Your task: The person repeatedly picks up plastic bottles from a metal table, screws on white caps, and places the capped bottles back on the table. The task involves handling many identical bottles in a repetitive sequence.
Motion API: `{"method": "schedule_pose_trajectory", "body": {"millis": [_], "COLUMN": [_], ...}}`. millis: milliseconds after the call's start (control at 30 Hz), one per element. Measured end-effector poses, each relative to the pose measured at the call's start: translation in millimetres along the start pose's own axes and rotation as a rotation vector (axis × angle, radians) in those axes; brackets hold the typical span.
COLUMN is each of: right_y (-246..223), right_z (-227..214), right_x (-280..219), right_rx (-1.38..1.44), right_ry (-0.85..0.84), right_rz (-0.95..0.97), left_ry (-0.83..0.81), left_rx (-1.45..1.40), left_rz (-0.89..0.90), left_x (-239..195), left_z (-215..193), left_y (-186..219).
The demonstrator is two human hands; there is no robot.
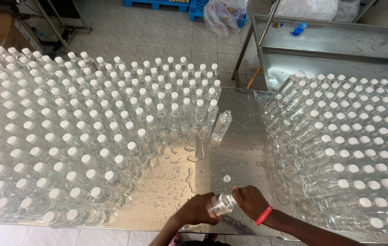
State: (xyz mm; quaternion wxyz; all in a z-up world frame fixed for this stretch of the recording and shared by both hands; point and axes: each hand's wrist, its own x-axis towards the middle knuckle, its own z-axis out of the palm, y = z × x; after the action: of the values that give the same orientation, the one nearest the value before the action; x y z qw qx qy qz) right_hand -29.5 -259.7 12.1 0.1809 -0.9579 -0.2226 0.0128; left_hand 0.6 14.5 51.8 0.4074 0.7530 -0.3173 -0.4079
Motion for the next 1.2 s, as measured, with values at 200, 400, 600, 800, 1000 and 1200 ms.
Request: {"method": "schedule_pose_trajectory", "body": {"millis": [200,400,600,800,1000,1200], "right_y": [-10,-27,31,66,39,73], "right_z": [-50,-81,23,55,-45,-80], "right_x": [3,-15,-52,-100,-136,-181], "right_rx": [-0.099,-0.149,0.340,1.307,0.739,0.358], "right_ry": [0.144,0.303,-0.032,-0.290,0.105,0.259], "right_rz": [-0.134,-0.851,0.381,1.699,1.005,1.082], "left_ry": [0.032,-0.503,-0.123,0.303,0.311,0.172], "left_rx": [-0.019,-0.175,-0.002,1.141,0.673,0.340], "left_rz": [-0.145,0.198,-0.204,0.232,0.331,0.374], "left_x": [-2,15,57,125,181,218], "left_z": [-10,-9,40,99,131,148], "left_y": [20,13,15,-12,-3,35]}}
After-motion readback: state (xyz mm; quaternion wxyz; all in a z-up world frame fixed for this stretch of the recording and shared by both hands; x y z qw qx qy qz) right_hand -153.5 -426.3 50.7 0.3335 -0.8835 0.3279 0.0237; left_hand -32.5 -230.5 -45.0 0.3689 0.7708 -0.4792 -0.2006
